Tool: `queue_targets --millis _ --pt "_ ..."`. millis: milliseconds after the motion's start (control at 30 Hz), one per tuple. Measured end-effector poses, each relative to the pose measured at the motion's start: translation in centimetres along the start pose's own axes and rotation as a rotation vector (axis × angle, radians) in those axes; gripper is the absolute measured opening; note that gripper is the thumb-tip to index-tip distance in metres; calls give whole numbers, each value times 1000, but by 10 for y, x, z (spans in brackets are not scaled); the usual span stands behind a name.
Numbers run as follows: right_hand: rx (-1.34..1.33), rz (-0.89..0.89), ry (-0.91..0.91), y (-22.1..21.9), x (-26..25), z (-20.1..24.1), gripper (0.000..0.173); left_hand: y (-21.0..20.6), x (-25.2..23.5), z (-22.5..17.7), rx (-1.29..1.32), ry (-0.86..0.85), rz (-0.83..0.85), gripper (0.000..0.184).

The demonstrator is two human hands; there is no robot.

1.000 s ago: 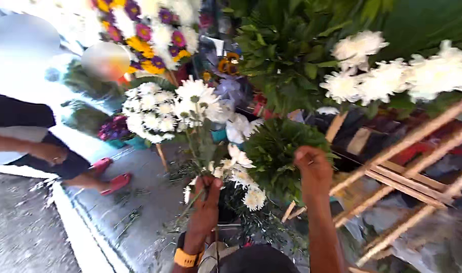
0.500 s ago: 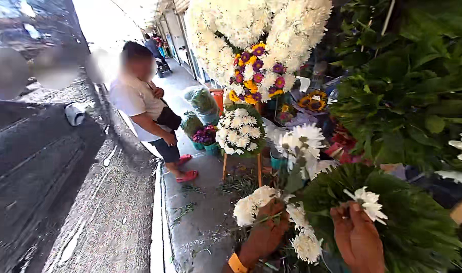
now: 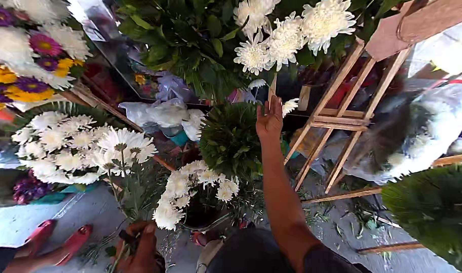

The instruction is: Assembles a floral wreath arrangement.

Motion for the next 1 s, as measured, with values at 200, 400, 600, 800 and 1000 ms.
queue_targets --millis 200,400,600,800,1000 --pt "-160 -28 -69 -46 -43 -32 55 -1 -4 -1 37 14 21 11" --pt "-238 66 -97 -72 -66 -41 38 6 -12 10 47 65 22 11" --pt "-213 72 -97 -81 -67 -41 39 3 -23 13 34 87 35 11" --pt "-237 99 -108 -91 -75 -42 27 1 -31 18 43 85 37 22" --pt "163 202 -125 -69 -33 -35 49 5 -25 1 8 -5 1 39"
Point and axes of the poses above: each hand's wrist, its own x-axis away from the middle knuckle, its own y-axis out of the back of the hand, z = x × y, the point moved 10 cm from there along -x, towards the middle knuckle, and after that the axes turned 1 degree about -x, right-handed, at the moved point
